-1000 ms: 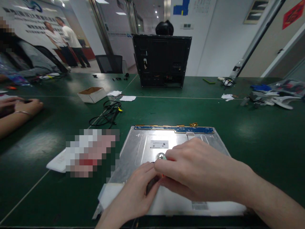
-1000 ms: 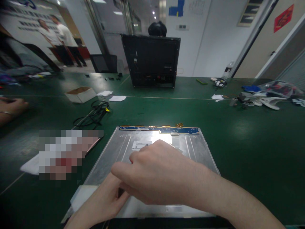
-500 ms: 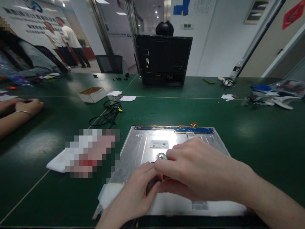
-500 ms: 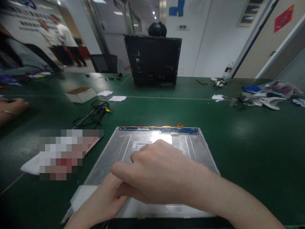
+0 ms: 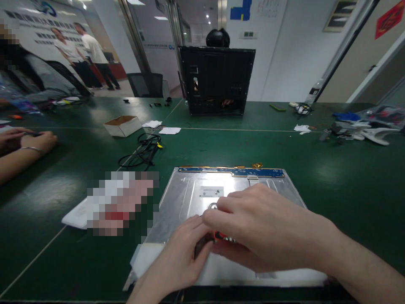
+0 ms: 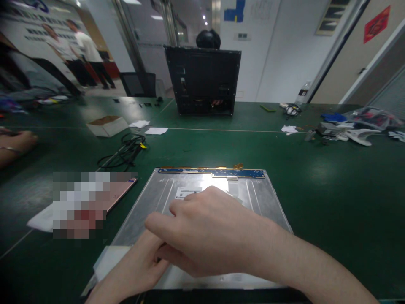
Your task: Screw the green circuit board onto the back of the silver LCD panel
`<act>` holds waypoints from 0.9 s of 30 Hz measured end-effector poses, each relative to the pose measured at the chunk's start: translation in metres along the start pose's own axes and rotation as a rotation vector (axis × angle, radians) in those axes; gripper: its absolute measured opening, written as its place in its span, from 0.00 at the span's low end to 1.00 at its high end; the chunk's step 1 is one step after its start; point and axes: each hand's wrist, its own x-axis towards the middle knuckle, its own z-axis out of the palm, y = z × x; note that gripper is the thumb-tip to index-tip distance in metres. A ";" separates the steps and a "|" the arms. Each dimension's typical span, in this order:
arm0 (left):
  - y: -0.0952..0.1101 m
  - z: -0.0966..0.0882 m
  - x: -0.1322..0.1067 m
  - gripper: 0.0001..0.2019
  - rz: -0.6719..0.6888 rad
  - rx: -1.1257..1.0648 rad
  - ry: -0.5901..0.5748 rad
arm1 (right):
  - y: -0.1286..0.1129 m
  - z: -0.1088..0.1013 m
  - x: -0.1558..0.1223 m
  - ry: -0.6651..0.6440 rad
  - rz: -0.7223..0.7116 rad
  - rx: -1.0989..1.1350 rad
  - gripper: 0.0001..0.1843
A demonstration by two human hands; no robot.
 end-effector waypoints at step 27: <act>0.001 0.001 0.000 0.10 0.018 0.001 0.024 | 0.000 0.001 0.000 0.011 -0.013 -0.017 0.03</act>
